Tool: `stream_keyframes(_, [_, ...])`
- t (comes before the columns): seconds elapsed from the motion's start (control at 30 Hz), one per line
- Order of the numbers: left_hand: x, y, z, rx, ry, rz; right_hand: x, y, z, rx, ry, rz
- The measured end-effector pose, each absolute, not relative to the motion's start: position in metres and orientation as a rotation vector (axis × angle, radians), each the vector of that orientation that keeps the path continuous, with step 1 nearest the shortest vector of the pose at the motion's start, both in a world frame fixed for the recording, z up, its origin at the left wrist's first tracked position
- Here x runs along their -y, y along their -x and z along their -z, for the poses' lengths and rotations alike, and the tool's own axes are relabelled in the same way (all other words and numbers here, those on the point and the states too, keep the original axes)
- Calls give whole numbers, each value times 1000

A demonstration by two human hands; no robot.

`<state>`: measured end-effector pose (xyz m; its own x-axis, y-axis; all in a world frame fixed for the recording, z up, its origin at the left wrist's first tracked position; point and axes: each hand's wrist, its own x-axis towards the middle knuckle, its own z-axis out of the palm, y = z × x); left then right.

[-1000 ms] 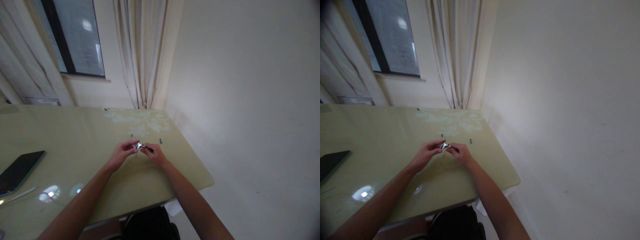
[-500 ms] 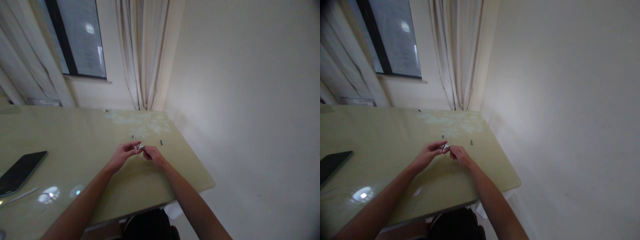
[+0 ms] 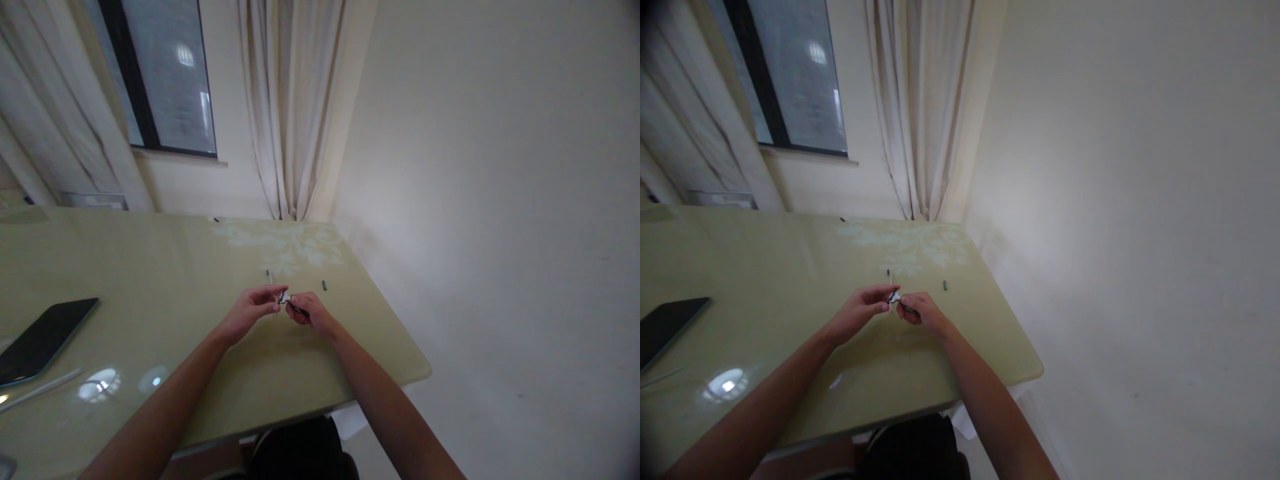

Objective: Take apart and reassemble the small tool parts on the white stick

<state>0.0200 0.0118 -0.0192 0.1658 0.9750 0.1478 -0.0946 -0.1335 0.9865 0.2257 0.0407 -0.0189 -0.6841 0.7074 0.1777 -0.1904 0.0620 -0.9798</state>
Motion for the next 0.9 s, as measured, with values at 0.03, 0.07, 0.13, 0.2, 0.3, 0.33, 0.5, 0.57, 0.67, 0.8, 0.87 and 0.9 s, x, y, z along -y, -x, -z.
stream_keyframes(0.03, [-11,-20,19,-948,-1320,-1223,-41,-226,19,1668,527,-1706])
stream_keyframes(0.07, [-11,-20,18,-946,-1314,-1227,-41,-226,19,1667,532,-1706])
stream_keyframes(0.13, [-10,-21,17,-940,-1301,-1229,-41,-225,19,1672,550,-1701])
stream_keyframes(0.2, [-9,-21,15,-934,-1292,-1228,-41,-225,19,1671,568,-1700])
stream_keyframes(0.3, [-9,-21,14,-922,-1281,-1222,-40,-224,18,1658,568,-1715])
stream_keyframes(0.33, [-8,-21,14,-914,-1279,-1220,-39,-224,18,1652,560,-1725])
stream_keyframes(0.5, [-7,-22,10,-919,-1297,-1228,-39,-224,19,1652,537,-1701])
stream_keyframes(0.57, [-7,-22,8,-934,-1309,-1233,-40,-223,20,1662,564,-1666])
stream_keyframes(0.67, [-7,-22,7,-918,-1305,-1238,-41,-223,21,1663,571,-1663])
stream_keyframes(0.8, [-10,-17,11,-913,-1297,-1257,-42,-224,19,1591,566,-1655])
stream_keyframes(0.87, [-12,-14,14,-951,-1320,-1264,-42,-225,18,1552,570,-1654])
stream_keyframes(0.9, [-12,-13,15,-970,-1332,-1269,-42,-226,18,1542,572,-1657])
